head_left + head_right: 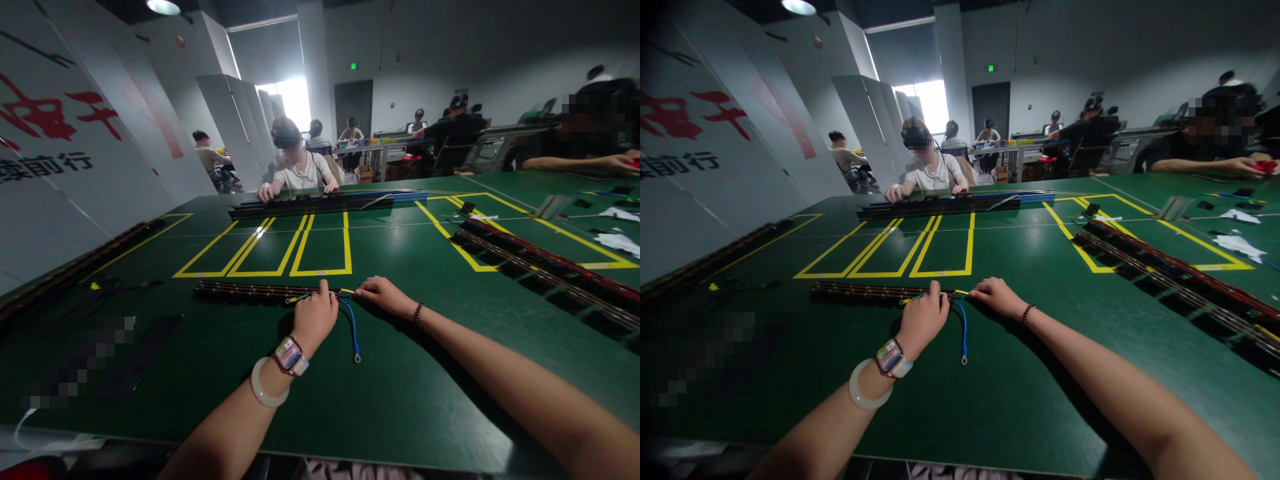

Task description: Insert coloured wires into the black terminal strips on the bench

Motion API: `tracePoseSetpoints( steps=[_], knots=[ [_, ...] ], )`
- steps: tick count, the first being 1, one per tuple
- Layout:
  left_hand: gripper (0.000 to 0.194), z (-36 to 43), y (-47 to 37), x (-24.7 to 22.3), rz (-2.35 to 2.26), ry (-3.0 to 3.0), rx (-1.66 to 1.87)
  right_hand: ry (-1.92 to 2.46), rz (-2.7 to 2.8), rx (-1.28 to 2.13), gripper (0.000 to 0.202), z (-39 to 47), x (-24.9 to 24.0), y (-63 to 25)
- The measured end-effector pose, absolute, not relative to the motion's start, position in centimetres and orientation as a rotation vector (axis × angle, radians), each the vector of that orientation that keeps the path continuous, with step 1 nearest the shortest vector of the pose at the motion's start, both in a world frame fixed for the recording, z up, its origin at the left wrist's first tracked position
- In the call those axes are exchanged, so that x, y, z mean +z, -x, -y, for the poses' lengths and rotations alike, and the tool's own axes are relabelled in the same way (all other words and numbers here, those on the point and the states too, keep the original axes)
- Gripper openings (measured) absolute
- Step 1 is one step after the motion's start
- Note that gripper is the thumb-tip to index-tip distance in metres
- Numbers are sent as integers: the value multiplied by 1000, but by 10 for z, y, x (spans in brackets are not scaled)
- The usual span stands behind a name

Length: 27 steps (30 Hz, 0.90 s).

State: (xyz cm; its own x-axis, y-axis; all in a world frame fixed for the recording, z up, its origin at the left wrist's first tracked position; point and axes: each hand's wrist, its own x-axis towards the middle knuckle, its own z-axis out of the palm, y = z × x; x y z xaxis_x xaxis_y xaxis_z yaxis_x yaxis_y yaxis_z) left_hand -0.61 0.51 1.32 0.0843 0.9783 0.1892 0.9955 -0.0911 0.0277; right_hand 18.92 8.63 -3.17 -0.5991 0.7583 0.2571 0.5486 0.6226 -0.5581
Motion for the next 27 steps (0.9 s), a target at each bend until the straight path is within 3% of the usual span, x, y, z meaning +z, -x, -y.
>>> tracePoseSetpoints(
  steps=[18, 27],
  knots=[
    [24, -7, 8, 12, 1863, 2291, -343, 1041, 2385, 592, 32, -87, -33, -190],
    [42, -2, 2, 2, 1470, 2505, -589, 1035, 2382, 550, 34, -87, -36, -189]
  ],
)
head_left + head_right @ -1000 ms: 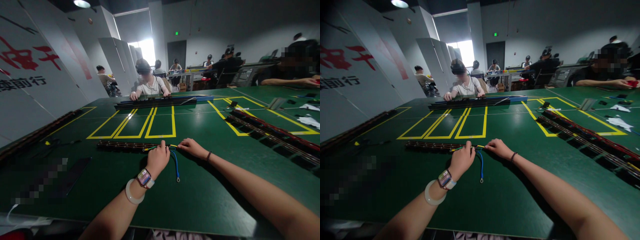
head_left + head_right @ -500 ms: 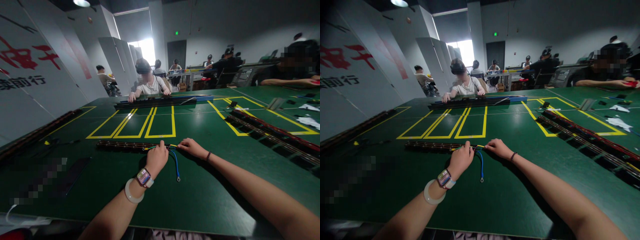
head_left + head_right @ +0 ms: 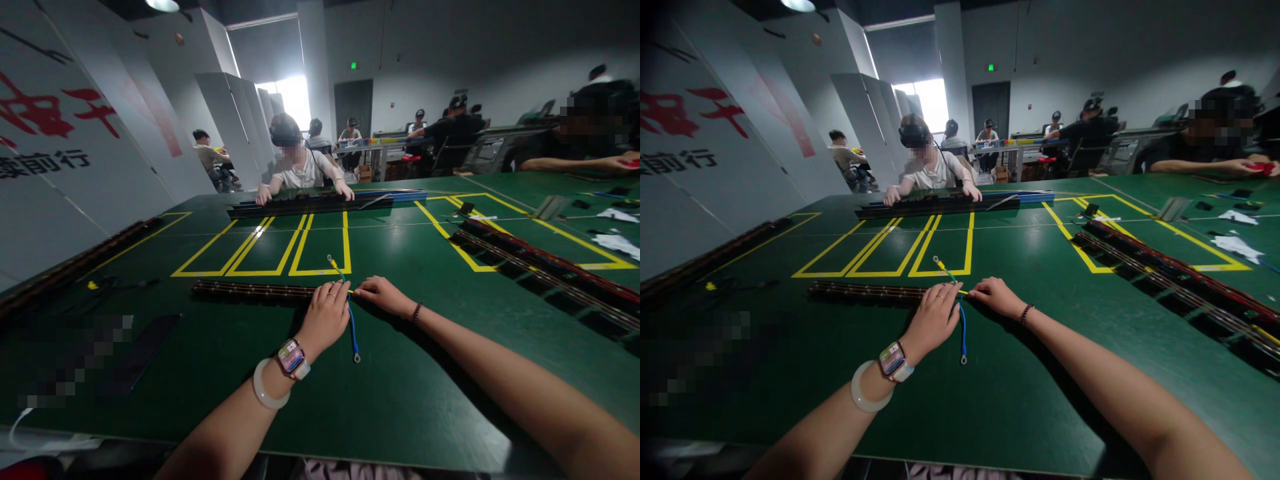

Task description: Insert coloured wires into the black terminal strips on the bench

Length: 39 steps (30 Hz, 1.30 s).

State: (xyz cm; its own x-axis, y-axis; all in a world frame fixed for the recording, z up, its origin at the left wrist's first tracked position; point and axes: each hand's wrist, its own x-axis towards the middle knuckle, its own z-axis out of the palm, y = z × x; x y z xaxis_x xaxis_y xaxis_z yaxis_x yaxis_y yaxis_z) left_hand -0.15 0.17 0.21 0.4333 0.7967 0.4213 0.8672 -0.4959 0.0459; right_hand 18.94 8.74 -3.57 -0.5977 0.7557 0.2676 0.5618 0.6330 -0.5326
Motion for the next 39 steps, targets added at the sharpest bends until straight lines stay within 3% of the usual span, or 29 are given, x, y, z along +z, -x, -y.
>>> tracePoseSetpoints(
  steps=[19, 33, 39],
  knots=[
    [16, 0, -1, 0, 1274, 2597, -520, 1020, 2393, 520, 36, -89, -38, -189],
    [37, 1, -2, -1, 1450, 2727, -275, 1029, 2393, 521, 34, -86, -33, -188],
    [37, 0, -2, -4, 1655, 2648, -236, 1038, 2394, 518, 33, -86, -33, -188]
  ],
)
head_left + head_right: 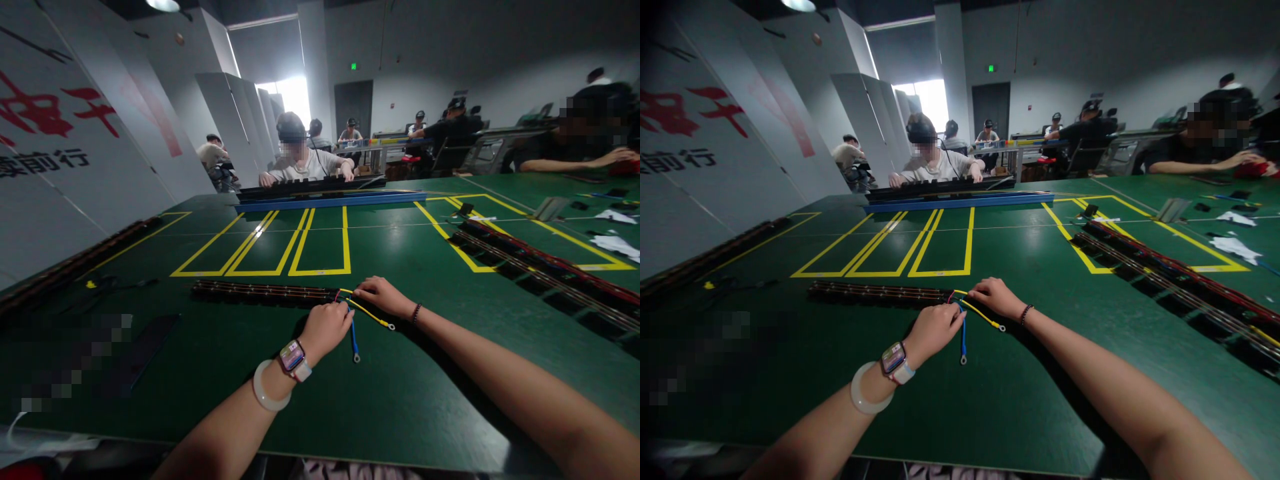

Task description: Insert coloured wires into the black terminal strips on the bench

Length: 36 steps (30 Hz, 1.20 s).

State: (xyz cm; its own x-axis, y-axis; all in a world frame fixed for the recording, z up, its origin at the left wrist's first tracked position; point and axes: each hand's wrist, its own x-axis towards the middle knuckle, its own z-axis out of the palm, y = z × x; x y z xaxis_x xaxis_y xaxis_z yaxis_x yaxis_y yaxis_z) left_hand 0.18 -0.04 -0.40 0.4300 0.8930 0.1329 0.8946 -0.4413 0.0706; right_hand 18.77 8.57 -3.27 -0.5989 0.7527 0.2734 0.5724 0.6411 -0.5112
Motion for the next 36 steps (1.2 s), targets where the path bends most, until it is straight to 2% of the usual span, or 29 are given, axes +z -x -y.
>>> tracePoseSetpoints(
  steps=[12, 16, 22, 27, 32, 36],
  knots=[
    [30, 1, -3, -2, 1762, 2730, -311, 1043, 2395, 525, 33, -87, -34, -188],
    [30, 1, -2, -3, 1905, 2757, -457, 1037, 2392, 546, 32, -87, -34, -188],
    [29, -3, -5, -9, 2300, 2977, -946, 1024, 2293, 721, 29, -83, -28, -188],
    [25, -10, -9, -15, 2732, 3090, -1554, 1048, 2261, 826, 27, -73, -19, -184],
    [18, -8, -10, -15, 2771, 3128, -1911, 1049, 2262, 863, 26, -66, -14, -178],
    [17, -6, -8, -15, 2809, 3048, -2181, 978, 2347, 686, 23, -61, -8, -175]
  ],
)
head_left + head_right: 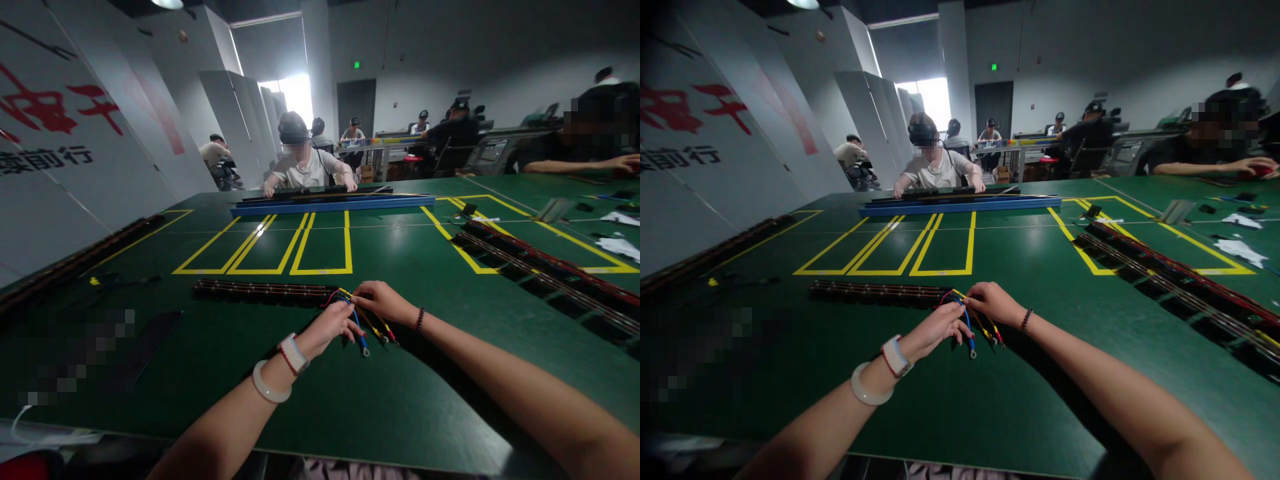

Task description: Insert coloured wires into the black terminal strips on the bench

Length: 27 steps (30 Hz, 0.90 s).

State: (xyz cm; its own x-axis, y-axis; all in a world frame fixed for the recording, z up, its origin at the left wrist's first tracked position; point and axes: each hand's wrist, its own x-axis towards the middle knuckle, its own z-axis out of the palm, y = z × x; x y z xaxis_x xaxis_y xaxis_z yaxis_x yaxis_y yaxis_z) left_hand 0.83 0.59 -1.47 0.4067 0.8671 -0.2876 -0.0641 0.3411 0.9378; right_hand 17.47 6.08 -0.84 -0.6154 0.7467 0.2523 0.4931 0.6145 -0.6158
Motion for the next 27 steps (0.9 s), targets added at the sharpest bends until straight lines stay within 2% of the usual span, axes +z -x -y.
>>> tracePoseSetpoints(
  steps=[4, 7, 20, 23, 27],
  knots=[
    [16, -6, -8, -16, -941, -983, 751, 914, 2473, 462, 20, -57, -1, -174],
    [15, -7, -7, -17, -916, -949, 755, 880, 2541, 413, 18, -55, 4, -174],
    [18, -9, -5, -19, -940, -927, 733, 1030, 2545, 821, 23, -59, 12, -182],
    [22, -8, -6, -15, -940, -967, 712, 1176, 2489, 678, 21, -67, 8, -187],
    [22, -7, -6, -10, -924, -1020, 678, 1365, 2406, 350, 28, -78, 1, -193]
  ],
)
